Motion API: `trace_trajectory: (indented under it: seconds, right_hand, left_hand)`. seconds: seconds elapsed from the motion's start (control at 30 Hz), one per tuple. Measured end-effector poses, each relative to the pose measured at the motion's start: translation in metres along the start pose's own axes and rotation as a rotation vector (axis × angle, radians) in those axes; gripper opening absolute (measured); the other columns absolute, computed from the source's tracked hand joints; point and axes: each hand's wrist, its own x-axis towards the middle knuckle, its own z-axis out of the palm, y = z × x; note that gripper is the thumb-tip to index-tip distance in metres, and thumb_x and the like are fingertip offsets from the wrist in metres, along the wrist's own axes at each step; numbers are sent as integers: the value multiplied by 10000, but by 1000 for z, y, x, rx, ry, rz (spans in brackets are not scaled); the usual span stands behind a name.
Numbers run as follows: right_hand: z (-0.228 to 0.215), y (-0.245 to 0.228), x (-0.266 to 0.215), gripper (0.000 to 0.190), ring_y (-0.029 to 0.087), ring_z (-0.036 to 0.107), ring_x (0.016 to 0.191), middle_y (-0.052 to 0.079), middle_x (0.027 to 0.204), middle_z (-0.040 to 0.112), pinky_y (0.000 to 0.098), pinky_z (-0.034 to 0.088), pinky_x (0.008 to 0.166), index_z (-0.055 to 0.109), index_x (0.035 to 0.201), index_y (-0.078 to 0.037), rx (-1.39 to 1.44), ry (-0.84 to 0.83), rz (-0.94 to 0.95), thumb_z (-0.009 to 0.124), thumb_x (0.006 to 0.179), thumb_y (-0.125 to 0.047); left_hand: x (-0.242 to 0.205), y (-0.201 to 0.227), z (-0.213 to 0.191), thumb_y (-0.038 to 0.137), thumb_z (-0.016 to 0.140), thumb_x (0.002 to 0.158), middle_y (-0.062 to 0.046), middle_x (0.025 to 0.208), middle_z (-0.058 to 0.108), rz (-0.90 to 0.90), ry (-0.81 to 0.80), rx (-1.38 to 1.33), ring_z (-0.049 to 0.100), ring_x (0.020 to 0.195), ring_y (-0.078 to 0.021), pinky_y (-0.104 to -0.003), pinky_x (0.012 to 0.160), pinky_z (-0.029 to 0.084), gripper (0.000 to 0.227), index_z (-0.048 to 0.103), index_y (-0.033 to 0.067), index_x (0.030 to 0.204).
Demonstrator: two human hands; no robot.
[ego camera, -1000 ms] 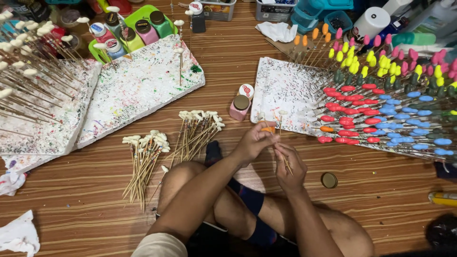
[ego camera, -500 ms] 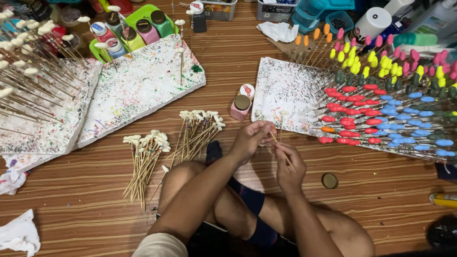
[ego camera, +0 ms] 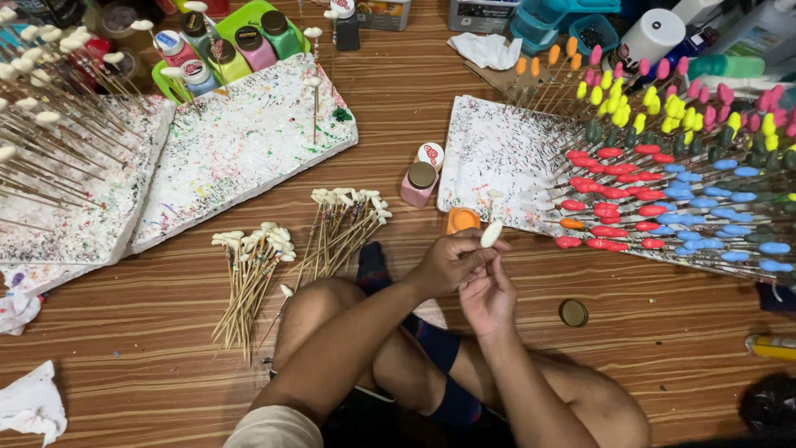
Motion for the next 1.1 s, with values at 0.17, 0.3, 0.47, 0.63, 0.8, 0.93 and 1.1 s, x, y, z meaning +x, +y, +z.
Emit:
trace_trajectory:
  seconds: [0.17,0.3,0.47,0.63,0.8,0.93,1.1]
  right_hand:
    - [-1,-3,3,107,77,659,801,-42,926,766,202,483,727,748,1008,-192,31,3,21,691,979,-278]
    - [-31,-4,16,124,72,652,779,-29,946,776,199,483,718,761,1030,-184,52,5,31,678,997,-270]
    - [0,-8,-2,189,96,655,814,23,1037,774,216,500,731,697,1173,-153,-64,-92,-70,635,1018,-240]
    - [16,-22,-9,279,195,700,906,154,1145,732,276,550,810,611,1274,-51,-567,-158,-456,595,1047,-213]
    - [20,-52,1,232,234,707,953,184,1079,731,358,561,915,669,1250,30,-1220,-214,-902,521,1102,-70]
    - [31,-53,-1,207,260,725,865,186,974,748,381,577,841,715,1174,47,-1366,-240,-1012,531,1090,-1]
    - [30,-54,5,190,299,749,823,119,885,762,379,584,773,774,1103,-47,-1596,-234,-1163,588,1070,-32]
  left_hand:
    - [1,4,1,158,690,1010,-109,1055,686,-4,8,-28,631,950,-134,-287,846,555,184,772,46,1130]
    - [-2,11,2,142,683,1009,-102,1003,688,-40,60,-51,648,904,-119,-270,826,576,206,759,19,1157]
    - [11,48,-3,212,679,1032,-86,1065,741,-133,224,-42,629,954,-102,-280,866,544,200,773,53,1107]
    - [11,38,0,290,677,1035,-76,1074,755,-307,361,-109,650,971,-108,-243,882,531,260,762,86,1173]
    - [-15,-53,-3,235,578,1079,-175,1077,723,-531,208,14,688,960,-231,-315,837,556,296,686,18,1249]
    - [-22,-74,1,269,590,1076,-191,1128,708,-634,149,25,640,1042,-260,-389,941,545,348,685,6,1284]
    - [-16,-96,-9,349,617,1042,-150,1149,741,-703,92,272,701,1091,-251,-378,929,566,324,724,126,1252]
